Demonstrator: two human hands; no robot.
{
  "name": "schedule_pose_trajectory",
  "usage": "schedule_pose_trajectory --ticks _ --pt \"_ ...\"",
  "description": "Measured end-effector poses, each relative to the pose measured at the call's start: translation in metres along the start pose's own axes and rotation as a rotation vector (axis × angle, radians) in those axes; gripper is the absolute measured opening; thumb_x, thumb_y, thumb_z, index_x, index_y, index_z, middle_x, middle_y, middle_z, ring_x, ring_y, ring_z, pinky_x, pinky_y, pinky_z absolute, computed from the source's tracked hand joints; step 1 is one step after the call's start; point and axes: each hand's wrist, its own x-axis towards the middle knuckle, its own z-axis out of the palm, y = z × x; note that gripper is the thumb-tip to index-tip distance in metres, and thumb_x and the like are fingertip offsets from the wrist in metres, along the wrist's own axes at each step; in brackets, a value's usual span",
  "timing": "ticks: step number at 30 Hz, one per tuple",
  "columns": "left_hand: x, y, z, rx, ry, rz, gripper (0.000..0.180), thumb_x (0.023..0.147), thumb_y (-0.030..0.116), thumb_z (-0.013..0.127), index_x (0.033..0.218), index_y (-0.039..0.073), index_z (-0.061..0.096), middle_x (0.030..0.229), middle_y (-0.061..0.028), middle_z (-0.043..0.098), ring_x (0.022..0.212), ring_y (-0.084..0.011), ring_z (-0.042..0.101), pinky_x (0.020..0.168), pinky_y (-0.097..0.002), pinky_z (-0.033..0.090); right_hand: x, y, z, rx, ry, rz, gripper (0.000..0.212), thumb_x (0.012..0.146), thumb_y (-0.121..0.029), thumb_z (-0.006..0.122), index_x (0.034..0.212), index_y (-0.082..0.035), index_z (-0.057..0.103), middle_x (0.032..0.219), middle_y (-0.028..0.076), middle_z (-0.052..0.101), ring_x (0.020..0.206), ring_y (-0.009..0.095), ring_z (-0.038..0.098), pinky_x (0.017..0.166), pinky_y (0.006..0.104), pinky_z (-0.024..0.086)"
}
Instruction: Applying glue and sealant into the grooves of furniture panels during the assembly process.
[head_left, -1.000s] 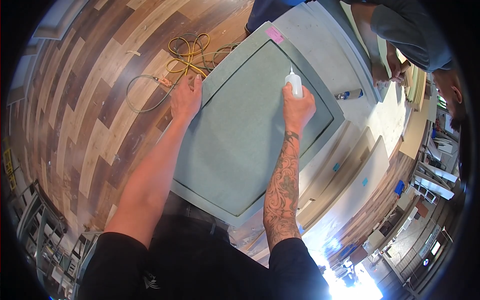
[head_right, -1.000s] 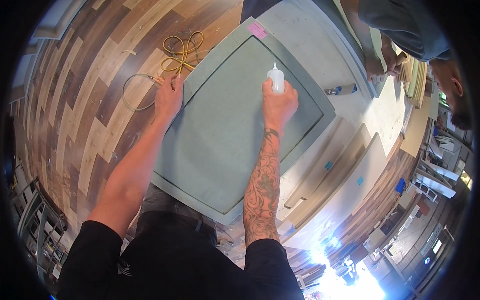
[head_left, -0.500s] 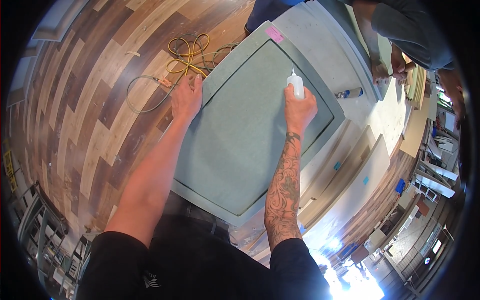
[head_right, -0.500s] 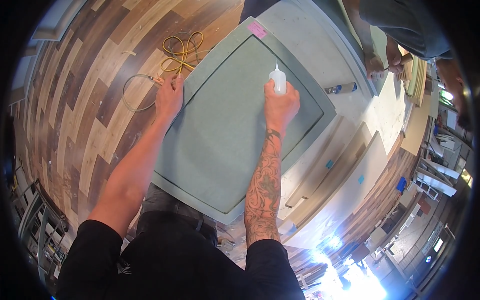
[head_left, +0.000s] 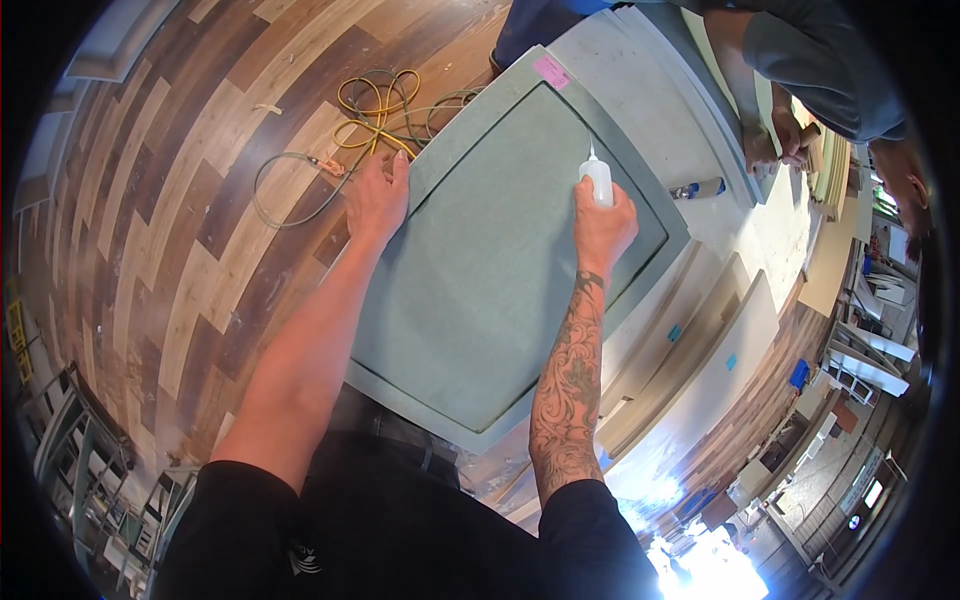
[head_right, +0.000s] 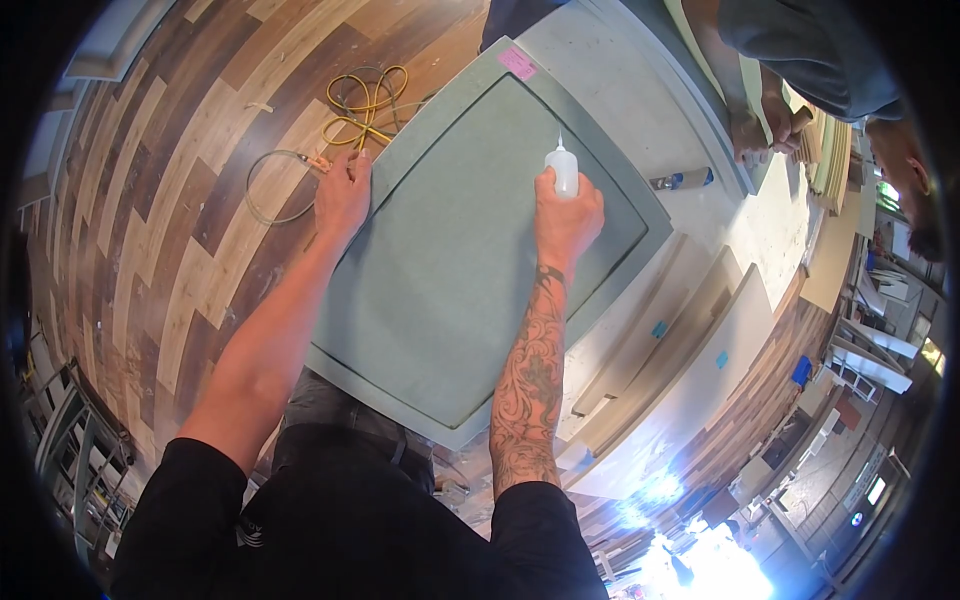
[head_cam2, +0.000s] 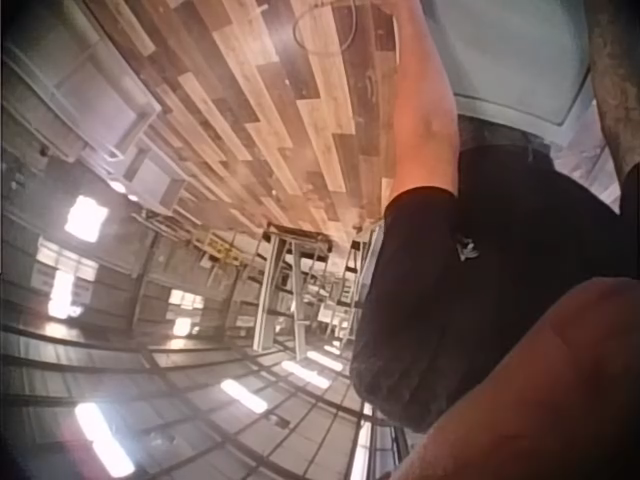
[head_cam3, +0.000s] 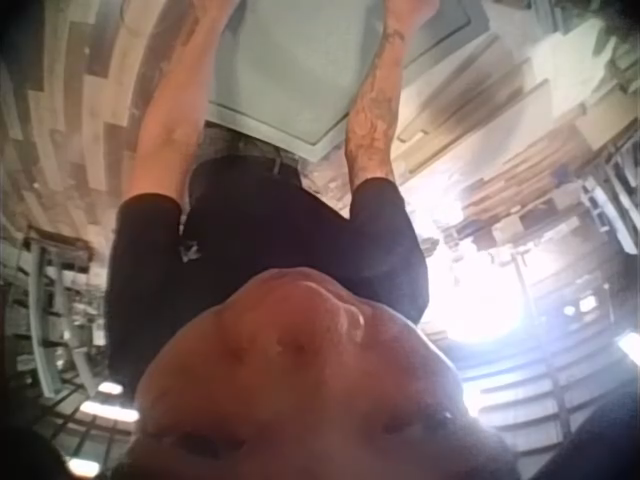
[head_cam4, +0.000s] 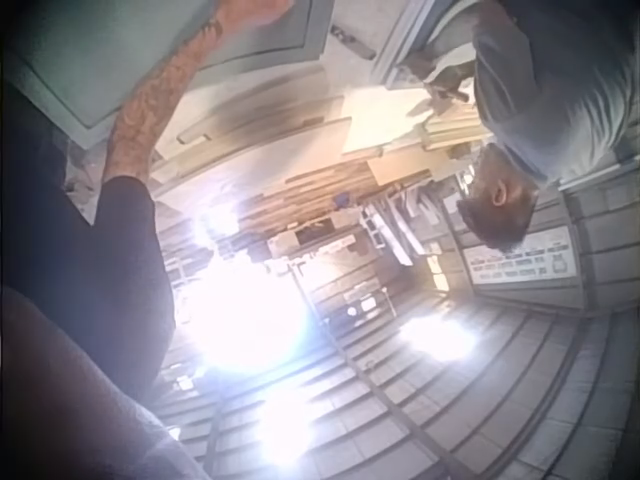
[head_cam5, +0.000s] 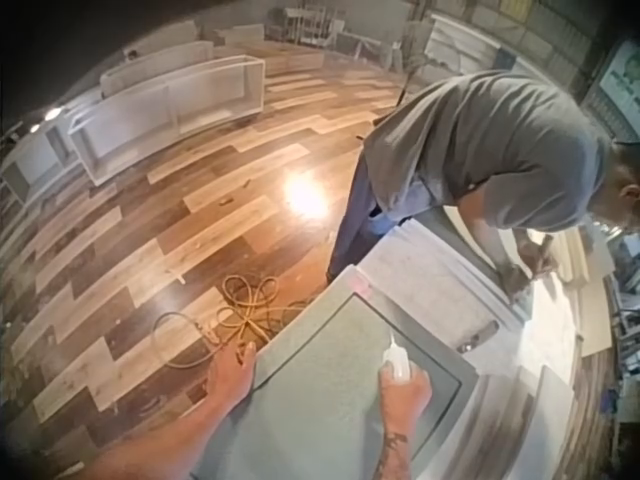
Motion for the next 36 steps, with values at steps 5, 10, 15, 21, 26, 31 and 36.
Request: schedule_pose_trajectory --ticks 5,10,15,21,26,31,36 --pt "0.000 0.000 0.000 -0.011 -0.009 -0.007 0.054 0.103 0.053 0.050 0.131 0.010 0.065 0.096 -0.0155 0.076 0.099 -0.0372 0.071 0.088 -0.0498 0.052 -0.001 -0.001 -0.002 -0.011 -0.017 0.008 0.038 0.081 -0.034 0.077 0.099 -0.001 0.074 0.092 0.018 0.068 0.086 0.036 0.066 0.078 0.0475 0.053" --pt "-0.001 0.001 -0.001 -0.004 -0.013 -0.020 0.053 0.103 0.053 0.050 0.131 0.011 0.065 0.097 -0.0152 0.076 0.100 -0.0370 0.071 0.088 -0.0498 0.052 -0.004 -0.008 0.000 0.022 -0.025 -0.017 0.037 0.081 -0.033 0.077 0.098 -0.001 0.074 0.092 0.018 0.068 0.086 0.036 0.066 0.078 0.0473 0.053" --pt "-0.003 0.003 -0.002 0.000 -0.011 -0.023 0.053 0.103 0.053 0.050 0.131 0.012 0.065 0.098 -0.0146 0.076 0.100 -0.0367 0.071 0.088 -0.0497 0.052 -0.002 -0.011 0.005 0.023 -0.039 -0.033 0.036 0.081 -0.033 0.077 0.098 -0.001 0.074 0.092 0.018 0.068 0.086 0.036 0.066 0.078 0.0470 0.053" --pt "-0.003 0.003 -0.002 -0.007 -0.009 -0.018 0.052 0.103 0.054 0.049 0.131 0.012 0.066 0.097 -0.0143 0.076 0.099 -0.0369 0.071 0.087 -0.0500 0.053 0.001 -0.015 0.009 0.034 -0.038 -0.036 0.037 0.081 -0.034 0.076 0.099 -0.001 0.074 0.092 0.019 0.068 0.085 0.036 0.066 0.078 0.0470 0.054" --pt "-0.002 0.002 -0.002 -0.002 -0.011 -0.015 0.053 0.103 0.054 0.050 0.131 0.012 0.066 0.096 -0.0147 0.076 0.098 -0.0374 0.071 0.086 -0.0504 0.053 0.004 -0.019 0.013 0.022 -0.091 -0.039 0.037 0.082 -0.035 0.075 0.099 -0.002 0.074 0.094 0.019 0.069 0.088 0.038 0.067 0.080 0.0485 0.054" --pt "-0.003 0.003 -0.002 0.000 -0.007 -0.018 0.053 0.103 0.054 0.050 0.130 0.012 0.066 0.096 -0.0148 0.076 0.098 -0.0374 0.071 0.085 -0.0506 0.053 0.008 -0.028 0.018 0.026 -0.092 -0.069 0.037 0.083 -0.037 0.073 0.097 -0.002 0.072 0.093 0.019 0.070 0.094 0.038 0.066 0.084 0.0497 0.053" --pt "-0.001 -0.001 0.002 -0.015 0.004 -0.007 0.053 0.102 0.055 0.050 0.129 0.013 0.066 0.095 -0.0147 0.076 0.097 -0.0375 0.071 0.085 -0.0507 0.053 0.013 -0.037 0.023 0.026 -0.134 -0.059 0.036 0.084 -0.038 0.071 0.093 -0.002 0.070 0.091 0.018 0.070 0.096 0.038 0.066 0.085 0.0505 0.053"
